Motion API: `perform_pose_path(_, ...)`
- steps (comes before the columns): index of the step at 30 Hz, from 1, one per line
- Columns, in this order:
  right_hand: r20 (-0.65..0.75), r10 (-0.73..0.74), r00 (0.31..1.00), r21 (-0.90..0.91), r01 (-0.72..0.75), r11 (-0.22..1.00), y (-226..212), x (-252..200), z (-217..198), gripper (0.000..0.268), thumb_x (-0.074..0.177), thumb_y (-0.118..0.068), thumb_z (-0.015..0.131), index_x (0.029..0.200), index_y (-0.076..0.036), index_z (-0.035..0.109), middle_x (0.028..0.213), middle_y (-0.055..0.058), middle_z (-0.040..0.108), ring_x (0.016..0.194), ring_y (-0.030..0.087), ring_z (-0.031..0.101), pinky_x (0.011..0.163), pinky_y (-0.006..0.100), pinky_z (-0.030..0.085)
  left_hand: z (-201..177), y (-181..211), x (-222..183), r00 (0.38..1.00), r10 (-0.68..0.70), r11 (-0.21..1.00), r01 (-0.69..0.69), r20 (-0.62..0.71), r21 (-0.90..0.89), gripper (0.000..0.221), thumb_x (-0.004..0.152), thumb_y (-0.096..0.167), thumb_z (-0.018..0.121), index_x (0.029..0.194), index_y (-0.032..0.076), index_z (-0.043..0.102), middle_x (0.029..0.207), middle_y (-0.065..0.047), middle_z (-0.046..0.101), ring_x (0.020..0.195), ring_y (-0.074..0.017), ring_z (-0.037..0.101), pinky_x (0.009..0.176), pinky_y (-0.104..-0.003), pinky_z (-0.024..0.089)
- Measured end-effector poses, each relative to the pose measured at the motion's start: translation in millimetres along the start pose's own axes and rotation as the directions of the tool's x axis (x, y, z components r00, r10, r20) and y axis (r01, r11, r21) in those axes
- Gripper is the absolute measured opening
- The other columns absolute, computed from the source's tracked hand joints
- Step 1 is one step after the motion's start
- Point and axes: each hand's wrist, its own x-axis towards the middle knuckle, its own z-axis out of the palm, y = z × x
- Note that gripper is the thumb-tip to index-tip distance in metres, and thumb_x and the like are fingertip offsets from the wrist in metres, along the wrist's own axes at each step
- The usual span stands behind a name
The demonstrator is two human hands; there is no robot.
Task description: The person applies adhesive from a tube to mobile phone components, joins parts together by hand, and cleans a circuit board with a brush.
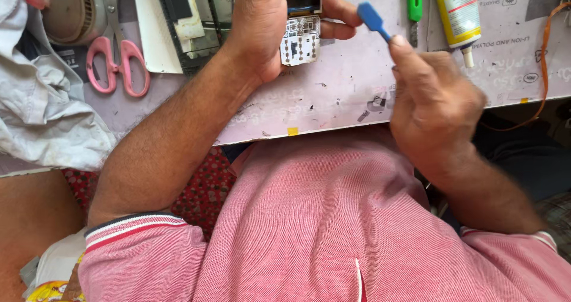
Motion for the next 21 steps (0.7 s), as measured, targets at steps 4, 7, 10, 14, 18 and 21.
perform_pose_path(4,0.037,-0.03,0.999,-0.105,0.034,0.994,-11,10,0,0.037,0.102,0.004,0.07,0.138,0.0,0.063,0.106,0.013,0.068,0.093,0.031,0.065,0.08,0.045,0.053,2,-2,2,1.0,0.022,0.998,-0.023,-0.02,-0.061,0.069,0.1,0.063,0.052,0.108,-0.005,0.064,0.101,-0.02,0.07,0.1,-0.0368,0.077,0.091,-0.055,0.068)
perform_pose_path(7,0.065,-0.019,0.998,-0.056,0.022,0.998,-14,22,1,0.037,0.099,0.002,0.073,0.135,0.001,0.064,0.11,0.015,0.068,0.094,0.03,0.065,0.079,0.043,0.054,5,2,-1,0.998,0.027,0.999,-0.029,-0.057,-0.033,0.07,0.102,0.065,0.052,0.107,-0.004,0.065,0.099,-0.018,0.069,0.094,-0.0337,0.075,0.086,-0.053,0.068)
perform_pose_path(10,0.083,-0.052,0.995,-0.061,0.057,0.997,-12,26,-7,0.037,0.094,-0.006,0.078,0.128,0.001,0.064,0.109,0.014,0.065,0.09,0.03,0.065,0.073,0.041,0.053,10,2,-7,0.995,0.041,0.999,-0.039,-0.088,0.03,0.07,0.103,0.066,0.054,0.106,-0.003,0.064,0.1,-0.017,0.069,0.092,-0.0317,0.073,0.082,-0.052,0.069)
perform_pose_path(14,0.137,-0.04,0.99,-0.06,0.048,0.997,-14,33,-7,0.033,0.098,-0.01,0.081,0.127,-0.003,0.068,0.107,0.01,0.064,0.085,0.027,0.067,0.068,0.04,0.052,11,0,-7,0.987,0.118,0.991,-0.111,-0.107,0.071,0.06,0.1,0.058,0.057,0.106,-0.002,0.062,0.097,-0.016,0.067,0.09,-0.0297,0.073,0.083,-0.051,0.068)
perform_pose_path(18,0.121,-0.047,0.991,0.044,0.042,0.998,-8,50,-13,0.028,0.097,-0.012,0.081,0.122,-0.006,0.07,0.106,0.01,0.065,0.086,0.03,0.067,0.07,0.042,0.054,11,2,-6,0.967,0.216,0.951,-0.177,-0.136,0.254,0.072,0.104,0.065,0.051,0.117,-0.005,0.058,0.095,-0.015,0.068,0.082,-0.0265,0.073,0.073,-0.044,0.065)
perform_pose_path(21,0.029,-0.114,0.993,-0.04,0.115,0.992,26,69,-34,0.018,0.103,-0.007,0.074,0.12,-0.005,0.07,0.104,0.01,0.066,0.088,0.028,0.067,0.071,0.04,0.054,12,4,-5,0.956,0.249,0.95,-0.21,-0.154,0.232,0.075,0.105,0.063,0.052,0.137,-0.004,0.05,0.096,-0.015,0.065,0.085,-0.025,0.07,0.073,-0.041,0.061)
